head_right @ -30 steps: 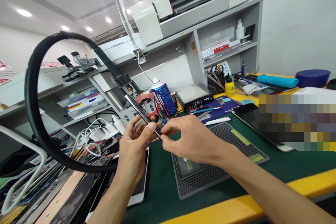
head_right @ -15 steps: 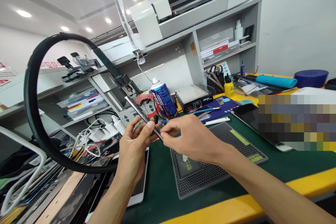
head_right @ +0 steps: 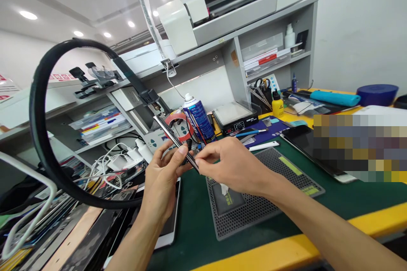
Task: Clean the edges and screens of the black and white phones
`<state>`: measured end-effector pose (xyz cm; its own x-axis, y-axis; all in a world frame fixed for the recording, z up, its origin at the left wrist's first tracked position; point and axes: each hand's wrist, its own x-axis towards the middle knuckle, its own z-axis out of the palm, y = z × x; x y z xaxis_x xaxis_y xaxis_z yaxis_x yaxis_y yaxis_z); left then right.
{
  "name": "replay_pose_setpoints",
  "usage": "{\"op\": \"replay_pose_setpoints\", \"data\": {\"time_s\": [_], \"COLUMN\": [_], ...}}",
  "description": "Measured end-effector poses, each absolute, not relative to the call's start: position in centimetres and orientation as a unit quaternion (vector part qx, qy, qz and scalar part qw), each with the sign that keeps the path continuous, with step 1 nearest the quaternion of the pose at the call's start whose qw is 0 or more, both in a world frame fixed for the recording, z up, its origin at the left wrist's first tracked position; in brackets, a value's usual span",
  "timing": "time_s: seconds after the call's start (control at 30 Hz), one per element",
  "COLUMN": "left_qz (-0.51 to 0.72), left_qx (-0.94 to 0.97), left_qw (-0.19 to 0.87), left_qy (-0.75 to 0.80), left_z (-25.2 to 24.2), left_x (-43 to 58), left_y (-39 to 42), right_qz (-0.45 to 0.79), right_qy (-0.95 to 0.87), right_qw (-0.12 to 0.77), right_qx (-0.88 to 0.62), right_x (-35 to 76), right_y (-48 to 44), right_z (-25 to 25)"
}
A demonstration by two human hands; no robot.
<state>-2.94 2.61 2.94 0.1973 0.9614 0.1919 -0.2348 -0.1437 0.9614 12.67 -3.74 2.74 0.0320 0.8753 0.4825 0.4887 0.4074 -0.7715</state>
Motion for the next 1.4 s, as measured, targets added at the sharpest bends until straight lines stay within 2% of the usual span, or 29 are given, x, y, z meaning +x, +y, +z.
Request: {"op": "replay_pose_setpoints", "data": {"time_s": [0.93, 1.23, 1.4], "left_qz": [0.535, 0.525, 0.512], "left_qx": [0.533, 0.53, 0.522], "left_qw": [0.553, 0.569, 0.608], "left_qy": [0.353, 0.347, 0.309], "left_z": [2.86, 2.61, 2.72], "left_x": [-2.95, -3.18, -3.22], "left_y": [2.75, 3.3, 3.21], "right_qz": [0.187, 0.169, 0.207], "right_qy": [-0.675, -0.683, -0.678], "right_qw": [0.505, 0.506, 0.514], "right_qx": [-0.504, -0.499, -0.484], "right_x": [12.74, 12.69, 12.66], "right_y": [-3.67, -3.67, -3.73], "right_z": [2.83, 2.88, 2.78]}}
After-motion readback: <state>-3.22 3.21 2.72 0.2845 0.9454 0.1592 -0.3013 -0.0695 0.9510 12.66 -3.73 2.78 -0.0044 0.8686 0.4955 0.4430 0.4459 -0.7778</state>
